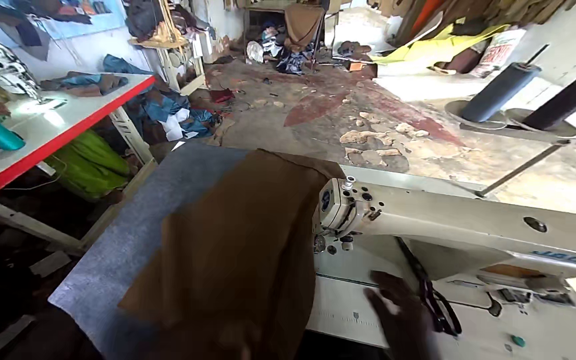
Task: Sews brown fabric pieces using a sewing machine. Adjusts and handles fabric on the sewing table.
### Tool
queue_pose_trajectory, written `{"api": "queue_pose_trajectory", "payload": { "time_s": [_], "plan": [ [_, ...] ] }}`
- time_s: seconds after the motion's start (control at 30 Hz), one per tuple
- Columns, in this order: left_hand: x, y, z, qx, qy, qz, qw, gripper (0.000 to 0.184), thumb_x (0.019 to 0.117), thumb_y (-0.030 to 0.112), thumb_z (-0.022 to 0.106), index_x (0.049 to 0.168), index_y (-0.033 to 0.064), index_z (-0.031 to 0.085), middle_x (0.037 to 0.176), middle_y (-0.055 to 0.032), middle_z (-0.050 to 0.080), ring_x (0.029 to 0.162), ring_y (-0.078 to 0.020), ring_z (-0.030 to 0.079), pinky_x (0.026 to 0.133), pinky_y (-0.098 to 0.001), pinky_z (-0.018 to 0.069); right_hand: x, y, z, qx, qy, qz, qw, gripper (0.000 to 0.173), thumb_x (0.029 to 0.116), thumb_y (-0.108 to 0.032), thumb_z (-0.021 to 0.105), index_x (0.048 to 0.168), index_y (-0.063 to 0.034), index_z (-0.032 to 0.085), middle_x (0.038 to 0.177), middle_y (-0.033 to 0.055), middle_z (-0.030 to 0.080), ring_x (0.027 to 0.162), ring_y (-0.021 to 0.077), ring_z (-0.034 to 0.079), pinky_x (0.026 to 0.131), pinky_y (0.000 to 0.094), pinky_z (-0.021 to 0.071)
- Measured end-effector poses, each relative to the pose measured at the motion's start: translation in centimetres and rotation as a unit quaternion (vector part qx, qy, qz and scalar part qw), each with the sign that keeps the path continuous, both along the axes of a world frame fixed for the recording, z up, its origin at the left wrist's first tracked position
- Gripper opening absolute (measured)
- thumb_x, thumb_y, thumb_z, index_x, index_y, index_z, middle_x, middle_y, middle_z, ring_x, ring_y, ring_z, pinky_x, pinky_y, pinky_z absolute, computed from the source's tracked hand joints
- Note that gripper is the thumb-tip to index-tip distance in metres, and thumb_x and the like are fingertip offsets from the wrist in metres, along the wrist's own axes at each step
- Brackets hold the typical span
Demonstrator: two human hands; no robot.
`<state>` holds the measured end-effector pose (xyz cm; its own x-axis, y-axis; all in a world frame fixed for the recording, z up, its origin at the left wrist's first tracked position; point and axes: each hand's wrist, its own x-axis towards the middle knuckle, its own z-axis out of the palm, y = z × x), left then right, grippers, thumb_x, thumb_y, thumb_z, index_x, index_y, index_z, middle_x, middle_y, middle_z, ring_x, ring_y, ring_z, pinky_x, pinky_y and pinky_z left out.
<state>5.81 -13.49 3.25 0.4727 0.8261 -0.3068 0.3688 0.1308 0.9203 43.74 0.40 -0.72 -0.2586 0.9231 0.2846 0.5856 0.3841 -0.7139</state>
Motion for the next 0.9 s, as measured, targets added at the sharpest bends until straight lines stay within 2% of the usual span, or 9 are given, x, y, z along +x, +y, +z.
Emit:
{"api": "queue_pose_trajectory", "payload": {
  "time_s": [0.1,0.2,0.27,0.4,0.53,0.67,0.73,0.8,0.9],
  "plan": [
    [-2.6,9.2,-1.8,0.129,0.142,0.222,0.956,0.049,0.1006,0.041,0.063,0.144,0.0179,0.058,0.137,-0.0016,0.064,0.124,-0.0167,0.062,0.107,-0.0437,0.0518,-7.0,-1.3,-0.5,-0.037,0.009,0.108,0.993,0.041,0.0980,-0.033,0.066,0.130,-0.0074,0.069,0.144,0.0114,0.060,0.132,0.0210,0.058,0.108,0.0410,0.0526],
    [-7.3,16.1,-8.5,0.287,0.373,0.277,0.838,0.077,0.0998,0.064,0.048,0.158,0.0137,0.040,0.165,-0.0129,0.035,0.153,-0.0368,0.028,0.121,-0.0647,0.0235,-11.8,-0.7,-1.8,-0.035,-0.085,0.147,0.985,0.070,0.0973,-0.057,0.059,0.145,-0.0054,0.057,0.158,0.0155,0.046,0.150,0.0304,0.038,0.122,0.0496,0.0340],
    [-9.3,15.9,-10.8,0.289,0.474,0.288,0.780,0.082,0.0980,0.075,0.031,0.160,0.0213,0.037,0.169,-0.0083,0.028,0.156,-0.0367,0.021,0.123,-0.0657,0.0166,-14.0,0.1,-3.4,-0.003,-0.166,0.151,0.974,0.083,0.0950,-0.067,0.052,0.151,-0.0053,0.050,0.161,0.0169,0.040,0.153,0.0363,0.031,0.124,0.0564,0.0265],
    [-13.9,10.5,-10.4,0.281,0.512,0.321,0.746,0.081,0.0984,0.075,0.027,0.159,0.0225,0.039,0.166,-0.0088,0.033,0.154,-0.0370,0.027,0.122,-0.0647,0.0216,-17.4,-2.2,-5.3,0.028,-0.214,0.192,0.957,0.083,0.0956,-0.072,0.045,0.152,-0.0110,0.049,0.164,0.0149,0.036,0.154,0.0375,0.026,0.125,0.0581,0.0220],
    [-19.3,5.0,-10.5,0.212,0.485,0.396,0.750,0.085,0.0945,0.078,0.034,0.157,0.0210,0.043,0.167,-0.0123,0.031,0.154,-0.0429,0.023,0.119,-0.0727,0.0170,-18.8,-5.6,-5.3,0.044,-0.189,0.262,0.945,0.065,0.0984,-0.062,0.050,0.145,-0.0166,0.058,0.161,0.0074,0.044,0.149,0.0336,0.038,0.117,0.0563,0.0353],
    [-21.5,3.5,-7.6,0.163,0.473,0.439,0.746,0.071,0.0973,0.067,0.051,0.141,0.0119,0.060,0.152,-0.0235,0.048,0.141,-0.0553,0.038,0.105,-0.0820,0.0281,-18.6,-7.0,-5.1,0.037,-0.157,0.289,0.944,0.049,0.0989,-0.046,0.059,0.136,-0.0156,0.066,0.154,0.0051,0.053,0.142,0.0289,0.049,0.110,0.0543,0.0432],
    [-20.8,5.3,-5.8,0.180,0.452,0.429,0.761,0.064,0.1004,0.052,0.058,0.139,0.0005,0.059,0.145,-0.0325,0.050,0.137,-0.0589,0.040,0.106,-0.0802,0.0305,-18.4,-6.3,-4.1,0.008,-0.126,0.293,0.948,0.041,0.0997,-0.042,0.059,0.127,-0.0139,0.071,0.144,0.0061,0.061,0.132,0.0285,0.057,0.104,0.0536,0.0478],
    [-18.2,9.4,-4.4,0.245,0.414,0.385,0.788,0.058,0.1001,0.038,0.065,0.140,-0.0032,0.056,0.146,-0.0324,0.049,0.139,-0.0555,0.039,0.109,-0.0755,0.0327,-18.7,-4.8,-3.5,0.014,-0.092,0.255,0.962,0.040,0.0997,-0.042,0.060,0.120,-0.0104,0.073,0.128,0.0111,0.068,0.121,0.0311,0.062,0.098,0.0537,0.0505],
    [-10.1,17.1,-2.4,0.332,0.381,0.243,0.828,0.053,0.1046,0.039,0.056,0.144,0.0032,0.056,0.156,-0.0185,0.046,0.150,-0.0394,0.033,0.121,-0.0603,0.0294,-19.7,-2.5,-3.1,0.003,-0.171,0.233,0.957,0.055,0.1007,-0.047,0.056,0.141,-0.0108,0.061,0.154,0.0119,0.052,0.143,0.0318,0.047,0.119,0.0532,0.0346]
  ]
}}
